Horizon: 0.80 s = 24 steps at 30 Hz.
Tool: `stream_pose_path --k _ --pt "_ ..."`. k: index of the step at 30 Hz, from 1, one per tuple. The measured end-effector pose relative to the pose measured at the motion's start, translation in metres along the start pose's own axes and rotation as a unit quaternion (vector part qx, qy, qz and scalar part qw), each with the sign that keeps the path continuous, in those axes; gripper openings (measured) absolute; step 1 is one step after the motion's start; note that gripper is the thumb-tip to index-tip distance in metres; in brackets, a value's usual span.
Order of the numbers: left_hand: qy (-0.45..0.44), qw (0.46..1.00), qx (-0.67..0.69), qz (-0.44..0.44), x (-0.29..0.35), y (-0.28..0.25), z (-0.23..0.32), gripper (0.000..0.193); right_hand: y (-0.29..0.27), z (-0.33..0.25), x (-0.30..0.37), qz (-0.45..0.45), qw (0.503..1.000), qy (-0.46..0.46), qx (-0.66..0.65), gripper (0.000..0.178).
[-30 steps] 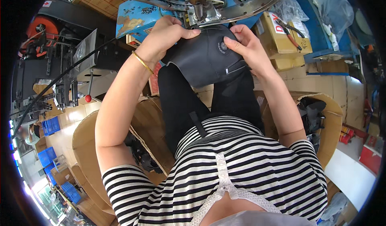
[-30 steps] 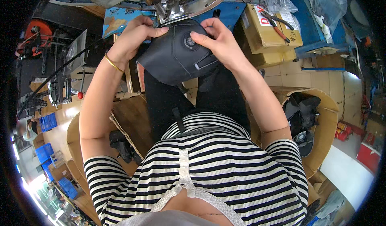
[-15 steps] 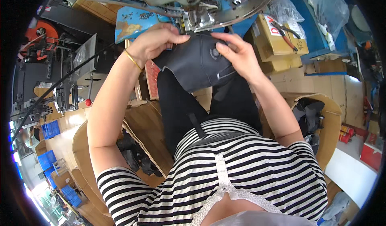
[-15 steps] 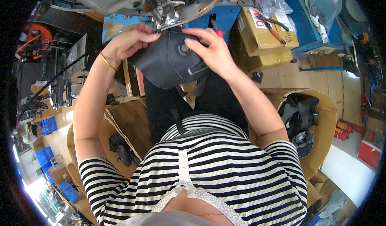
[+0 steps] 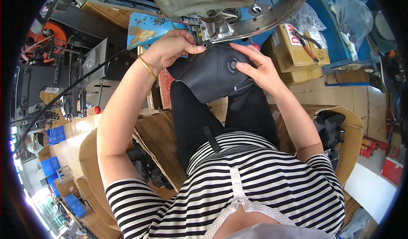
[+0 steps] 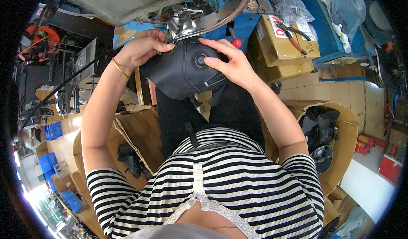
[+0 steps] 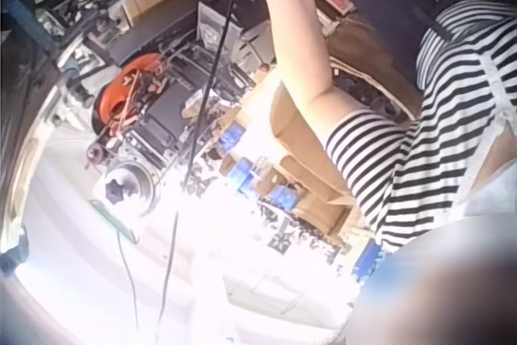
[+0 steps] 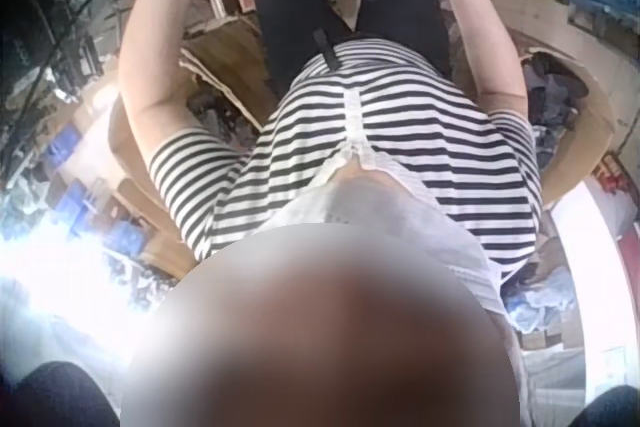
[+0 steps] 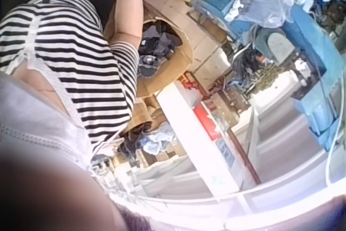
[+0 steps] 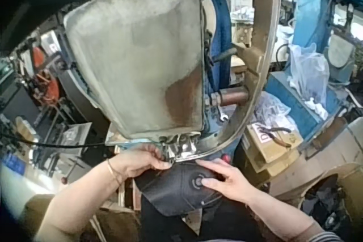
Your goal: Operating a specialized industrial machine to process shoe upper components and refilling the machine's component hopper.
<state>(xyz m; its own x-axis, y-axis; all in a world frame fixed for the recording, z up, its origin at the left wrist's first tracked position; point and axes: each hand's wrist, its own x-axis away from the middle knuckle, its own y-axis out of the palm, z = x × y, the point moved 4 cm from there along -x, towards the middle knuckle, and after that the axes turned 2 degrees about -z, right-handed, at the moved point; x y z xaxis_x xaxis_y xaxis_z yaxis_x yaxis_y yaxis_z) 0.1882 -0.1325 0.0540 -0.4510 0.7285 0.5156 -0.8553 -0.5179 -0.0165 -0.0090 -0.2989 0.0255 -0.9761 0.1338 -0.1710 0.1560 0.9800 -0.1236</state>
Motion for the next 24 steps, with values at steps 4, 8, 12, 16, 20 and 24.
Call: stream_pose_path --k 4,8,12,16,20,24 --pt "0.027 1.000 0.004 -0.011 -0.002 0.000 -0.003 0.029 0.002 0.001 -0.001 0.023 0.999 -0.005 -0.036 0.052" --pt "0.056 0.996 0.035 -0.061 0.007 0.003 -0.003 0.029 0.004 -0.009 -0.003 0.036 0.999 -0.032 0.007 0.049" --pt "0.021 0.994 0.089 -0.066 0.009 0.010 -0.005 0.027 0.007 -0.020 -0.009 0.059 0.998 -0.014 -0.022 0.046" --pt "0.038 0.998 0.038 -0.029 0.005 0.009 -0.008 0.026 0.008 -0.020 -0.010 0.049 0.998 0.023 0.031 0.045" --pt "0.052 0.995 0.067 -0.058 0.003 0.003 -0.015 0.022 0.011 -0.022 -0.011 0.051 0.999 0.018 -0.003 0.045" --pt "0.088 0.993 0.059 -0.052 0.032 0.024 -0.011 0.017 0.022 -0.041 0.003 0.037 0.994 -0.009 0.104 0.043"
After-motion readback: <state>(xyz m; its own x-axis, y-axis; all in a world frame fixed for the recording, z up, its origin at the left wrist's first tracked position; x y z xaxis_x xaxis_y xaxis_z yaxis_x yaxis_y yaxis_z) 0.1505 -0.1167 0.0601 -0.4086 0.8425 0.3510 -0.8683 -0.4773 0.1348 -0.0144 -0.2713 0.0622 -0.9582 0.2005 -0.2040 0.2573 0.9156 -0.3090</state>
